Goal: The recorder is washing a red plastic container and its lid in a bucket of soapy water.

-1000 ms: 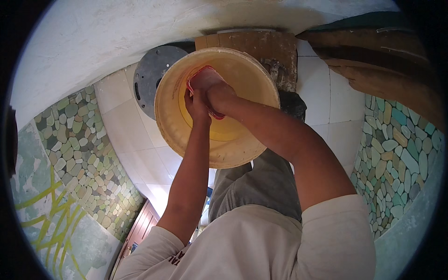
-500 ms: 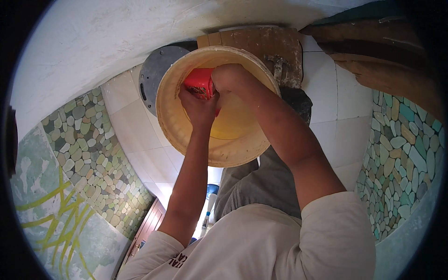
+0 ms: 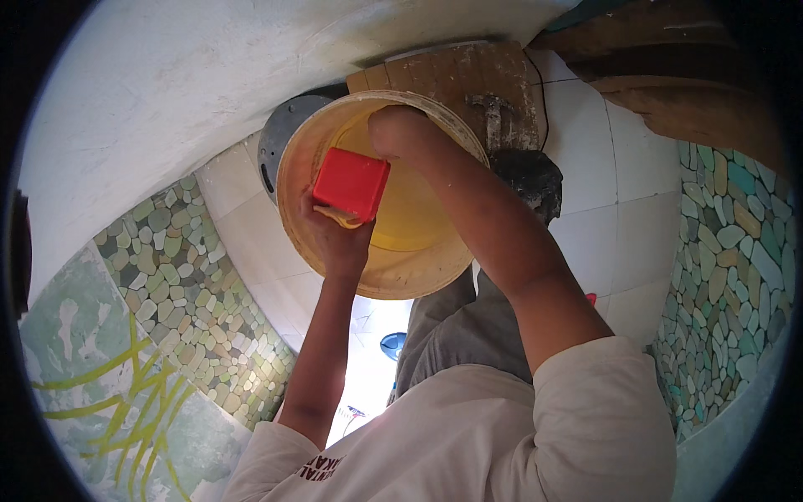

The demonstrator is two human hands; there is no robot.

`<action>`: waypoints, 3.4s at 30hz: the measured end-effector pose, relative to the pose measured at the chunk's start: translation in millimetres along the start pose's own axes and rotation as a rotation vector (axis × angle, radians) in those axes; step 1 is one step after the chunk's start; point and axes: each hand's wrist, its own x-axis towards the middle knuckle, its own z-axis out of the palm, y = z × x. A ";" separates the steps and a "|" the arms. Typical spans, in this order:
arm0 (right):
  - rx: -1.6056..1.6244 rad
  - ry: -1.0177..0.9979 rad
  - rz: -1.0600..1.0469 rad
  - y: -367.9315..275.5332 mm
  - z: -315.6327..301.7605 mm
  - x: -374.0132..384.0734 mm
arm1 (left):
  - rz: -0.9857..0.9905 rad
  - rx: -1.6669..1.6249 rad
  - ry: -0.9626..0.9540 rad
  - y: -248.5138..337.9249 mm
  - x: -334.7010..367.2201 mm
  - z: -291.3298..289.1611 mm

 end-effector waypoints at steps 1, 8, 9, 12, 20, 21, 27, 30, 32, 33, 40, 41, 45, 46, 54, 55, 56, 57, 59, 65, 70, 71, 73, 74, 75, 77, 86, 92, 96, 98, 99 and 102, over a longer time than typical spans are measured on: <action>0.003 0.003 0.001 -0.2 0.0 -0.5 | 0.059 0.048 0.003 0.7 -2.6 -4.8; 0.011 0.052 0.022 -1.9 -1.8 -2.7 | 0.219 -0.003 0.100 9.1 -9.9 -27.3; 0.006 0.055 0.029 -2.1 -2.1 -2.8 | 0.048 -0.212 0.033 10.7 -10.4 -28.9; -0.035 0.023 0.045 -3.3 -3.3 -1.9 | -0.301 -0.635 -0.131 9.5 -6.5 -34.0; -0.021 0.062 0.037 -2.0 2.6 3.0 | -0.891 -1.148 -0.366 -6.3 4.3 -17.4; -0.010 0.088 0.041 -1.3 3.9 3.4 | -0.901 -1.147 -0.386 -7.3 6.8 -14.6; -0.016 0.121 0.013 -1.3 5.7 4.8 | -0.999 -1.079 -0.407 -7.1 19.5 -1.4; 0.015 0.138 0.017 -3.5 3.8 4.1 | -1.016 -1.002 -0.448 -12.5 24.4 3.1; 0.040 0.158 -0.020 -4.2 1.9 4.6 | -1.007 -0.974 -0.476 -16.9 25.7 6.8; 0.076 0.175 -0.054 -4.5 0.8 5.5 | -1.006 -0.973 -0.463 -18.6 25.8 8.7; 0.394 -0.159 -0.373 -21.5 9.3 1.6 | -0.942 -0.928 -0.394 -21.1 27.3 11.0; 0.314 -0.123 -0.381 -27.6 16.3 -4.6 | -0.943 -0.931 -0.394 -20.3 28.0 10.8; 0.093 0.125 -0.292 -48.4 37.9 -31.5 | -0.866 -0.917 -0.356 -15.0 27.0 8.7; 0.070 0.134 -0.286 -51.0 39.5 -37.8 | -0.855 -0.939 -0.320 -12.7 26.6 8.7; -0.129 0.203 -0.414 -78.2 14.4 -120.2 | -0.793 -0.869 -0.209 20.9 13.8 -26.7; -0.130 0.236 -0.447 -82.6 5.4 -130.6 | -0.799 -0.849 -0.181 27.5 13.3 -33.8; -0.185 0.178 -0.405 -87.4 -3.1 -142.3 | -0.770 -0.871 -0.155 34.9 12.0 -41.0; -0.250 0.108 -0.357 -92.0 -12.3 -154.7 | -0.721 -0.916 -0.145 43.4 11.3 -47.9; -0.172 0.343 -0.406 -94.4 -35.0 -180.9 | -0.676 -0.973 -0.110 62.2 3.8 -64.6; -0.043 0.616 -0.244 -121.0 -80.7 -247.4 | -0.536 -1.114 -0.009 104.8 -4.5 -111.2; -0.222 0.435 -0.045 -166.5 -82.8 -253.2 | -0.450 -1.112 -0.056 112.4 -6.6 -147.9; -0.279 0.478 -0.055 -176.5 -78.8 -250.0 | -0.420 -1.122 -0.070 113.0 -5.6 -153.7; -0.335 0.537 -0.043 -192.9 -72.6 -242.7 | -0.404 -1.107 -0.128 112.2 -2.1 -165.5; -0.341 0.527 -0.042 -199.8 -71.3 -236.8 | -0.386 -1.098 -0.147 111.3 -0.2 -170.5; -0.354 0.513 -0.020 -206.8 -70.0 -230.9 | -0.291 -1.065 -0.139 109.9 2.1 -174.8; -0.278 0.557 0.006 -218.8 -65.9 -220.2 | -0.187 -1.030 -0.147 104.2 6.9 -182.4; -0.451 0.567 -0.065 -228.7 -27.3 -211.2 | -0.004 -0.755 -0.169 86.7 33.5 -197.6; -0.403 0.639 0.082 -227.5 -57.0 -215.0 | -0.179 -0.885 -0.432 93.0 45.3 -204.7; -0.505 0.596 0.062 -226.5 -59.6 -223.8 | -0.208 -1.013 -0.594 95.4 50.9 -204.7; -0.581 0.570 0.007 -229.1 -49.4 -228.4 | -0.206 -1.065 -0.659 94.7 51.6 -203.1; -0.663 0.541 -0.037 -229.4 -46.6 -230.4 | -0.204 -1.030 -0.646 94.0 50.8 -201.9; -0.689 0.610 -0.143 -224.8 -51.6 -234.8 | -0.202 -0.985 -0.646 92.0 50.5 -198.9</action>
